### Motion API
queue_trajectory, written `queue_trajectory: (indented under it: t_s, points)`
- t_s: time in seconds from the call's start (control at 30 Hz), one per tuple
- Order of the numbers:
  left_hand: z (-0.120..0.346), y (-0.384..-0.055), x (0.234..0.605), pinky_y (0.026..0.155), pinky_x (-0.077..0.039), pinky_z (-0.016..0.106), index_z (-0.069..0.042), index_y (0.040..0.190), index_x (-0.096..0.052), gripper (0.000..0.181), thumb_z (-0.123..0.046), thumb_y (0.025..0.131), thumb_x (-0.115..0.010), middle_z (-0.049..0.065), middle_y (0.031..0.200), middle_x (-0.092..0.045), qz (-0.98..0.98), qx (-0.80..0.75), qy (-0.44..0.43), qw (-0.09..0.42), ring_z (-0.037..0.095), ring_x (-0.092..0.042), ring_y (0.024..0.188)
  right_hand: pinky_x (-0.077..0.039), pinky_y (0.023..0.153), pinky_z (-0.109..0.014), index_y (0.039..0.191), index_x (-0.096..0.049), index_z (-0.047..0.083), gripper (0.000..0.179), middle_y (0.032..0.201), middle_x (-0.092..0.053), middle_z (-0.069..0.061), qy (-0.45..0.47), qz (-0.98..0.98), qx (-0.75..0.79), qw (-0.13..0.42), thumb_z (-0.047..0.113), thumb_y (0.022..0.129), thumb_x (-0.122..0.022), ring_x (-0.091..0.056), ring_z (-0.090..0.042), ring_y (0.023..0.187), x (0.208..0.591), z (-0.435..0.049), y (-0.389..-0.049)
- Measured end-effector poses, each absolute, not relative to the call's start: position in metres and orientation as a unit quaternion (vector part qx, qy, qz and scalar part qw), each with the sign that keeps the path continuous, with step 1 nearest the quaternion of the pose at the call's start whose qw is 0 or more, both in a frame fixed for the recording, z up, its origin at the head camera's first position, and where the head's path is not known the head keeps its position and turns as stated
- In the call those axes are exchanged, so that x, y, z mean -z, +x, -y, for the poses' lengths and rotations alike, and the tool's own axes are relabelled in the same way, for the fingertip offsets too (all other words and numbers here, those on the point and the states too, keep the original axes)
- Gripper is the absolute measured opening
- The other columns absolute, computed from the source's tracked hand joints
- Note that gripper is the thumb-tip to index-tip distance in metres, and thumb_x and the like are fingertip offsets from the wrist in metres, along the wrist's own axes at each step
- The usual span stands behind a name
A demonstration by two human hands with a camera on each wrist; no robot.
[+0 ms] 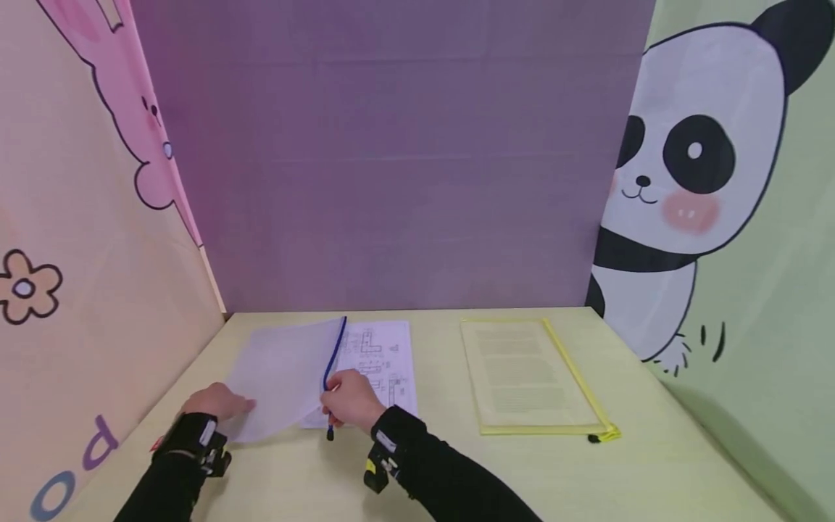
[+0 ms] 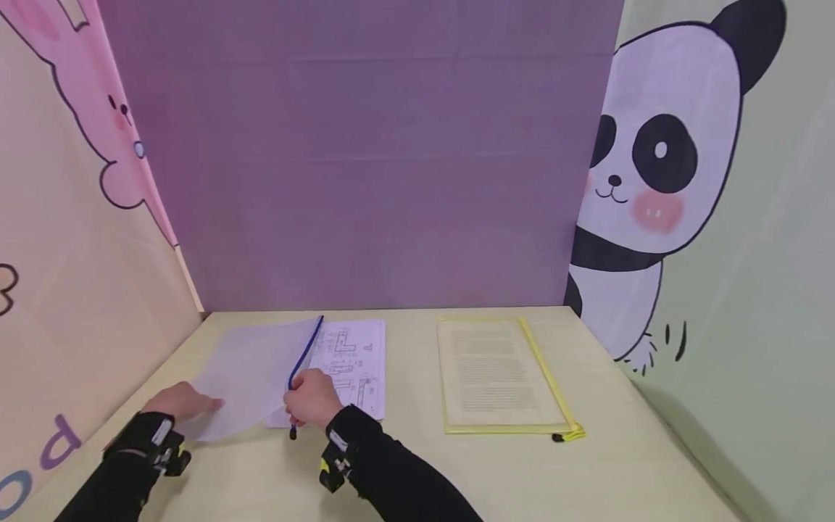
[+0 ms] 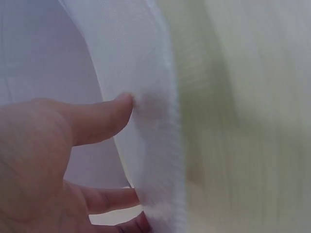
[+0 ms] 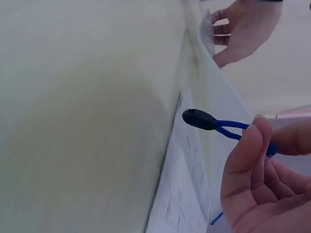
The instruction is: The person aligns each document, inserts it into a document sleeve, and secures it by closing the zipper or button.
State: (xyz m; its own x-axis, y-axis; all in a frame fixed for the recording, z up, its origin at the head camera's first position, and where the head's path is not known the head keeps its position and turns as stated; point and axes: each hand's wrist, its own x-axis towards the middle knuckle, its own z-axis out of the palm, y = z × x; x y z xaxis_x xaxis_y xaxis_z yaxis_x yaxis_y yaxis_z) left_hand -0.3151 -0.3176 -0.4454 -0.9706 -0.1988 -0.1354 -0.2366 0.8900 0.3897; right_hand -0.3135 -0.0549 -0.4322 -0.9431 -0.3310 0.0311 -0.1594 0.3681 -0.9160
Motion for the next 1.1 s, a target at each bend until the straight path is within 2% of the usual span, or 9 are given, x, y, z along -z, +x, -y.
queue_trajectory:
  t_s: [0.2, 0.43, 0.53, 0.67, 0.8, 0.9, 1.0, 1.1]
  points:
    - [0.287, -0.323, 0.44, 0.085, -0.051, 0.062, 0.027, 0.126, -0.039, 0.082, -0.041, 0.091, -0.067, 0.049, 0.12, -0.051, -0.969, -0.232, -0.083, 0.028, 0.06, -0.056, 0.105, -0.044, 0.043, -0.022, 0.091, -0.063, 0.001, 0.003, 0.063, -0.064, -0.004, -0.129, -0.85, 0.507, 0.065, 0.002, 0.09, -0.061, -0.048, -0.01, 0.043, 0.422, 0.013, -0.328]
    - [0.25, -0.33, 0.432, 0.088, -0.051, 0.059, 0.024, 0.124, -0.044, 0.071, -0.03, 0.089, -0.072, 0.042, 0.119, -0.056, -0.965, -0.255, -0.05, 0.019, 0.051, -0.059, 0.104, -0.036, 0.04, -0.021, 0.084, -0.064, 0.003, 0.004, 0.06, -0.062, -0.003, -0.127, -0.868, 0.476, 0.065, 0.004, 0.088, -0.064, -0.042, -0.009, 0.042, 0.422, -0.034, -0.335]
    - [0.233, -0.333, 0.431, 0.092, -0.05, 0.059, 0.023, 0.127, -0.045, 0.069, -0.027, 0.09, -0.074, 0.042, 0.123, -0.054, -0.964, -0.263, -0.044, 0.017, 0.051, -0.058, 0.109, -0.033, 0.04, -0.02, 0.082, -0.065, 0.004, 0.006, 0.06, -0.061, -0.003, -0.127, -0.875, 0.462, 0.067, 0.005, 0.087, -0.065, -0.039, -0.008, 0.042, 0.423, -0.052, -0.337]
    - [0.208, -0.337, 0.434, 0.101, -0.046, 0.06, 0.022, 0.134, -0.043, 0.069, -0.019, 0.089, -0.076, 0.041, 0.133, -0.05, -0.963, -0.269, -0.029, 0.018, 0.051, -0.054, 0.119, -0.027, 0.039, -0.021, 0.065, -0.053, 0.012, 0.024, 0.056, -0.054, 0.003, -0.123, -0.897, 0.421, 0.058, 0.007, 0.085, -0.064, -0.033, -0.006, 0.041, 0.423, -0.074, -0.337]
    - [0.189, -0.338, 0.438, 0.106, -0.042, 0.06, 0.021, 0.138, -0.042, 0.071, -0.012, 0.087, -0.078, 0.042, 0.139, -0.046, -0.962, -0.273, -0.013, 0.025, 0.049, -0.051, 0.124, -0.024, 0.042, -0.022, 0.055, -0.036, 0.018, 0.041, 0.05, -0.035, 0.01, -0.143, -0.914, 0.375, 0.055, 0.006, 0.082, -0.065, -0.028, -0.006, 0.043, 0.42, -0.093, -0.333]
    - [0.179, -0.338, 0.441, 0.105, -0.042, 0.06, 0.02, 0.138, -0.043, 0.072, -0.015, 0.087, -0.078, 0.042, 0.139, -0.045, -0.963, -0.268, -0.004, 0.025, 0.048, -0.051, 0.123, -0.025, 0.045, -0.022, 0.053, -0.035, 0.018, 0.045, 0.05, -0.027, 0.011, -0.169, -0.926, 0.334, 0.056, 0.008, 0.08, -0.07, -0.028, -0.007, 0.045, 0.419, -0.106, -0.331]
    - [0.173, -0.34, 0.447, 0.104, -0.042, 0.061, 0.019, 0.138, -0.045, 0.074, -0.025, 0.088, -0.077, 0.042, 0.139, -0.045, -0.965, -0.261, 0.002, 0.028, 0.047, -0.051, 0.122, -0.026, 0.047, -0.022, 0.054, -0.043, 0.016, 0.042, 0.051, -0.029, 0.011, -0.183, -0.933, 0.299, 0.078, 0.01, 0.081, -0.074, -0.03, -0.008, 0.047, 0.417, -0.119, -0.328]
    - [0.167, -0.34, 0.453, 0.101, -0.044, 0.06, 0.017, 0.138, -0.047, 0.08, -0.039, 0.089, -0.077, 0.04, 0.136, -0.046, -0.969, -0.246, 0.009, 0.031, 0.045, -0.055, 0.114, -0.028, 0.047, -0.022, 0.055, -0.047, 0.016, 0.041, 0.052, -0.031, 0.011, -0.202, -0.936, 0.27, 0.103, 0.012, 0.084, -0.076, -0.032, -0.008, 0.047, 0.418, -0.13, -0.323]
